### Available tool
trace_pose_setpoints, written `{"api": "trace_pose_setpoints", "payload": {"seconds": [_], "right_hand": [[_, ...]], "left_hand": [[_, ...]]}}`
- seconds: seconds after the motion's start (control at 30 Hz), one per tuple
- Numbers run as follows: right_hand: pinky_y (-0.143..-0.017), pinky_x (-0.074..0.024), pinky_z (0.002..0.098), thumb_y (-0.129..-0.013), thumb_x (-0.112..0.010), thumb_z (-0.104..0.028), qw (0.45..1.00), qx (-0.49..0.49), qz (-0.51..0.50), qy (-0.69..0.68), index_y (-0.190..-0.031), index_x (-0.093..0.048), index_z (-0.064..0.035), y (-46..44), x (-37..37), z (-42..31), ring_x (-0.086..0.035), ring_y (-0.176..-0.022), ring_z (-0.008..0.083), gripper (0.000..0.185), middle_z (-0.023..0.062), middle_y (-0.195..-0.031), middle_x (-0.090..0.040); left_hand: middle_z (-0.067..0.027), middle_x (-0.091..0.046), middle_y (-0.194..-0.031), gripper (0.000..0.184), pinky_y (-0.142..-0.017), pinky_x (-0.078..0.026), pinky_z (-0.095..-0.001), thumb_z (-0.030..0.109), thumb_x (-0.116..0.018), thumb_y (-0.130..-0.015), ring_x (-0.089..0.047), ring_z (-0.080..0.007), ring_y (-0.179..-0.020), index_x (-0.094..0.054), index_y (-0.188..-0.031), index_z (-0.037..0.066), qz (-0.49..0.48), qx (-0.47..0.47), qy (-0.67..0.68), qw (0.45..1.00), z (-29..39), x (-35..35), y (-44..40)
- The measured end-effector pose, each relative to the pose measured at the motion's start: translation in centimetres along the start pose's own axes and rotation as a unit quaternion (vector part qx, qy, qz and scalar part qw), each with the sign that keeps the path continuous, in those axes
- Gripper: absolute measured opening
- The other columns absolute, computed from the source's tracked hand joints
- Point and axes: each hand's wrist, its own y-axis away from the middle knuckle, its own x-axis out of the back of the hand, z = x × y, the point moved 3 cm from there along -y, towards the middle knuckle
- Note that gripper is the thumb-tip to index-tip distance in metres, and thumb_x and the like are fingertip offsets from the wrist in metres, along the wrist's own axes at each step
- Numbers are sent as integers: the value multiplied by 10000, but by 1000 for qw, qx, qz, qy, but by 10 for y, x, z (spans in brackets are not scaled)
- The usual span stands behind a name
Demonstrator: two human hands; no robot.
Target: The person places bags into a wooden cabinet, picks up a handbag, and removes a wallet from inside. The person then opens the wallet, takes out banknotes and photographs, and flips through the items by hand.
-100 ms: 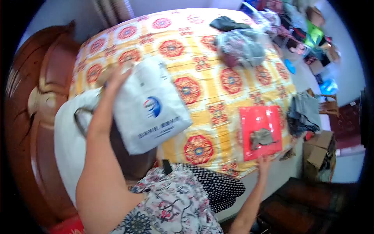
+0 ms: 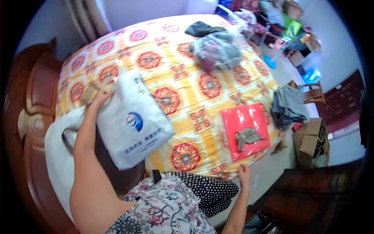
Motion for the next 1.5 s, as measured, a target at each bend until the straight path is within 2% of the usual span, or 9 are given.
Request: {"api": "trace_pose_setpoints", "payload": {"seconds": [0.27, 0.67, 0.83, 1.0, 1.13, 1.27, 1.33, 1.43, 1.5], "right_hand": [[-474, -440, 214, -814, -518, -152, 988, -108, 38, -107, -981, -523, -6, 64, -10, 17, -574, -592, 128, 222, 89, -775, -598], [-765, -428, 275, -743, -636, -235, 965, 249, -74, -29, -1168, -417, 21, 87, -115, -234, -524, -902, 171, 542, 153, -1048, -534], [-717, -441, 352, -701, -570, -146, 970, 219, -63, 85, -1014, -524, -2, 90, -118, -212, -583, -808, 276, 348, 190, -844, -595], [-667, -435, 441, -723, -473, -149, 942, 282, 16, 182, -899, -565, -27, 103, -144, -173, -560, -766, 377, 233, 225, -805, -577], [-669, -439, 455, -708, -464, -140, 964, 224, -2, 144, -885, -574, -48, 109, -147, -171, -566, -766, 367, 228, 208, -820, -582], [-762, -418, 433, -720, -509, -179, 953, 274, 127, -33, -991, -530, -20, 120, -128, -158, -525, -892, 360, 314, 220, -941, -550], [-845, -395, 373, -738, -607, -291, 934, 285, 203, -77, -1084, -483, 12, 137, -103, -154, -506, -976, 312, 477, 190, -1035, -525], [-899, -371, 332, -742, -645, -307, 900, 302, 77, -304, -1218, -335, 23, 146, -76, -163, -473, -1054, 234, 657, 150, -1148, -475], [-909, -372, 322, -728, -670, -311, 752, 447, -49, -482, -1259, -264, 13, 155, -47, -184, -448, -1076, 186, 743, 105, -1195, -450]], "left_hand": [[-122, -630, -729, 189, -583, -451, -320, 145, -567, -658, -600, -200, -628, -639, -771, 11, 15, -238, 166, 957, 144, -30, 67], [-115, -534, -504, 347, -445, -425, -413, 364, -547, -761, -537, -314, -470, -511, -592, 62, -301, -655, 39, 692, 252, -112, 361], [-108, -532, -553, 311, -462, -428, -409, 346, -608, -722, -540, -312, -505, -523, -622, 64, -294, -655, -36, 695, 251, -73, 346], [-170, -587, -801, 486, -629, -465, -394, 387, -625, -715, -585, -318, -739, -496, -987, 5, -81, -436, -165, 881, 303, -40, 259], [-119, -581, -999, 455, -768, -464, -304, 168, -630, -717, -572, -197, -886, -492, -1101, -33, -511, -229, 148, 815, 316, -90, 233], [-107, -586, -948, 435, -749, -462, -290, 179, -584, -733, -576, -193, -819, -485, -1101, -29, -392, -235, 103, 883, 329, -100, 210], [-126, -569, -994, 444, -784, -447, -293, 187, -567, -757, -568, -197, -858, -462, -1132, -26, -418, -303, 244, 821, 343, -90, 216], [-125, -542, -1021, 428, -804, -433, -289, 162, -533, -775, -542, -185, -911, -437, -1130, -57, -510, -261, 329, 750, 372, -82, 256], [-115, -533, -1040, 446, -822, -416, -294, 156, -551, -766, -523, -184, -947, -427, -1143, -47, -524, -278, 341, 729, 376, -99, 306]]}}
